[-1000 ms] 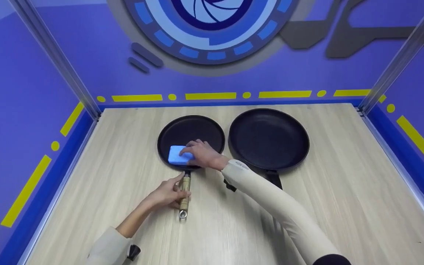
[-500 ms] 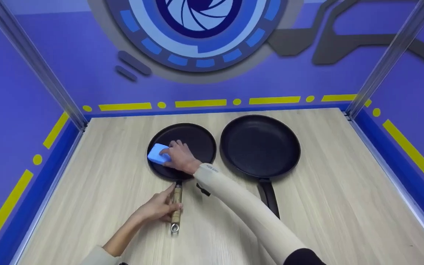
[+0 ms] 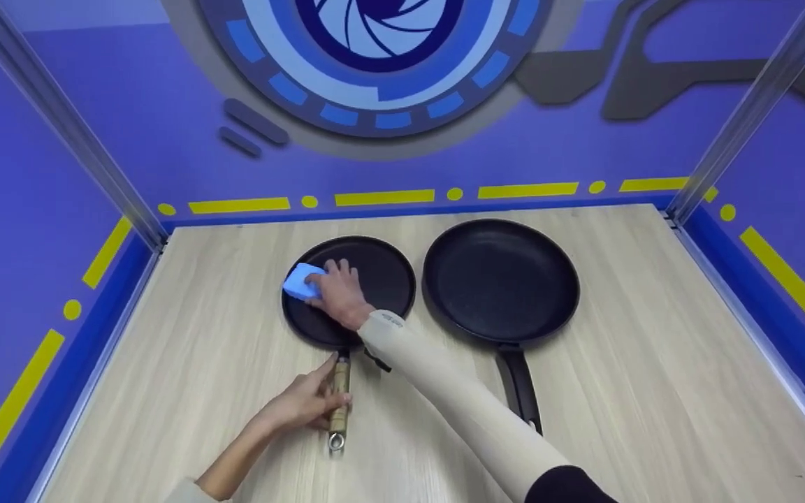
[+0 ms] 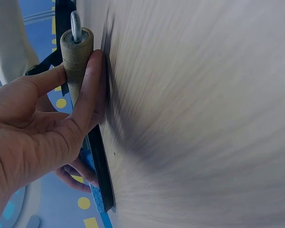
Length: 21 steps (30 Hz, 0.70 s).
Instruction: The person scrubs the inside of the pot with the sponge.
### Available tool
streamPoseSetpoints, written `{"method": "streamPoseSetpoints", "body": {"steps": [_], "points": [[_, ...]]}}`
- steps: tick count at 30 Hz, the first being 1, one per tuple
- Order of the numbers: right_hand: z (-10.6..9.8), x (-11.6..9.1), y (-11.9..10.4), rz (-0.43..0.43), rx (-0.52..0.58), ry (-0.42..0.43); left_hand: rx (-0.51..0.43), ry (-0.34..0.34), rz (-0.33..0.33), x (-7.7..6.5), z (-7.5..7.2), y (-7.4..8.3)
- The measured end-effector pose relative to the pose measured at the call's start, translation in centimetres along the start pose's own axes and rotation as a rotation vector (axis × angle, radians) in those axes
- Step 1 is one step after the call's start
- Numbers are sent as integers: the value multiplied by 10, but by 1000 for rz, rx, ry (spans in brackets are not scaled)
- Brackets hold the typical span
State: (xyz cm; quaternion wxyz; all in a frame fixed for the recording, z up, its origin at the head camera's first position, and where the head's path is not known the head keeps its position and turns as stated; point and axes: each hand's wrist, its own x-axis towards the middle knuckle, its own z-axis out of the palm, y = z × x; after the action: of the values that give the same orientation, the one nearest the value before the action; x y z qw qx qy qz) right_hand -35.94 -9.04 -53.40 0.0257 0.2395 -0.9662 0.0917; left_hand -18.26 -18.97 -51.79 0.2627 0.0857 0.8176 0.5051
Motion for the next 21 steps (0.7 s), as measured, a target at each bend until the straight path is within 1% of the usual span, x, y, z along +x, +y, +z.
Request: {"method": "streamPoseSetpoints", "body": {"steps": [3,6,9,12,15,18,21], "points": [[1,6,5,21,-9,-2,-7,7,-2,0,1,-1],[4,11,10,45,-41,-8,-13,13,-4,-1,2,-2],[3,15,13,52,-65,-24,-5,17,-2,-1,2,-2],[-2,18,15,26,-87,-59,16,24,7,-2,2,-1],[-10,18,17,-30,-123,-136,28,29,11,-3,1,1],[-18,16,22,-76,-152,-215,17,26,-3,-2,1,2],[-21,13,27,-83,-162,-244,26,24,-10,-1,2,3]]}}
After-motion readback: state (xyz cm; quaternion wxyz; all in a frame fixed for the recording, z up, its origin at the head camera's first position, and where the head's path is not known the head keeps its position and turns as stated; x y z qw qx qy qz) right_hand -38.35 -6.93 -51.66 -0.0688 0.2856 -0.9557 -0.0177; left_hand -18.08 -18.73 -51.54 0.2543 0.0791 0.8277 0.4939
